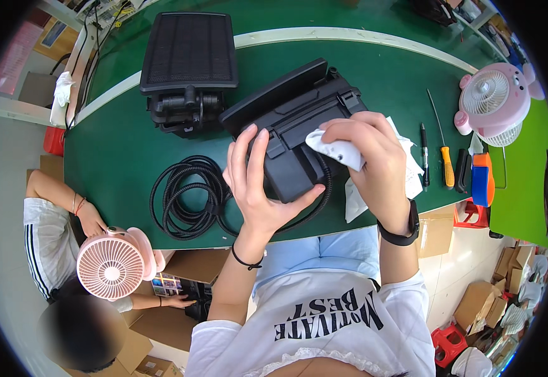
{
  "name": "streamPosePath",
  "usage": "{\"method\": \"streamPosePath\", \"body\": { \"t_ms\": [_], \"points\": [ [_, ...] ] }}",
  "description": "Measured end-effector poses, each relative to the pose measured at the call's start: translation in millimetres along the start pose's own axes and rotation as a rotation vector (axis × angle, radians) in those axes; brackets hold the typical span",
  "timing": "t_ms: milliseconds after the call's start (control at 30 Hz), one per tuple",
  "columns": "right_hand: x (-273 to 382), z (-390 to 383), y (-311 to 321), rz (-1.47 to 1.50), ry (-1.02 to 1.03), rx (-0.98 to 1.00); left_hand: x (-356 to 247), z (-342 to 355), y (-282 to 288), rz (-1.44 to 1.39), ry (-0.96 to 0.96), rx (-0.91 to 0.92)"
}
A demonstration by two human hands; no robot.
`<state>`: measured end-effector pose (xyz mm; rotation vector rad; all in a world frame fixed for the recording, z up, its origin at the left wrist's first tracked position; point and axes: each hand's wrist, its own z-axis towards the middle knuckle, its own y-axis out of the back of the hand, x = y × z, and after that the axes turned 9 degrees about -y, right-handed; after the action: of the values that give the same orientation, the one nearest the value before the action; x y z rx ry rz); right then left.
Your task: Inspecting, labeling, and cleaning small solar battery units at a workshop bench.
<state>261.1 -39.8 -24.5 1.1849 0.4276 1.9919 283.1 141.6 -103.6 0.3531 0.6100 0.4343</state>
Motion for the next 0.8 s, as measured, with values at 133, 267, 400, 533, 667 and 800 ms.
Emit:
{"method": "streamPosePath", "body": {
  "t_ms": [133, 267, 400, 533, 667, 800],
  "points": [
    [-0.7, 2.6, 3.2, -0.038, 0.113, 0.124, 1.2, -0.7, -0.8, -0.015, -0.007, -0.012],
    [-0.4, 2.3, 3.2, -0.03, 0.078, 0.156, 0.3, -0.8, 0.6, -0.005, -0.007, 0.0],
    [-2.5, 4.2, 0.0, 0.007, 0.09, 0.144, 0.5, -0.7, -0.3, -0.016, -0.005, -0.003],
    [0.7, 4.9, -2.3, -0.013, 0.093, 0.122, 0.2, -0.3, -0.3, -0.019, -0.002, -0.004],
    [4.6, 6.3, -5.8, -0.056, 0.163, 0.141, -0.1, -1.3, -0.3, -0.013, 0.004, 0.003],
    [2.1, 8.1, -3.7, -0.119, 0.245, 0.175, -0.3, -2.5, 1.5, -0.015, -0.001, 0.01]
  ]
}}
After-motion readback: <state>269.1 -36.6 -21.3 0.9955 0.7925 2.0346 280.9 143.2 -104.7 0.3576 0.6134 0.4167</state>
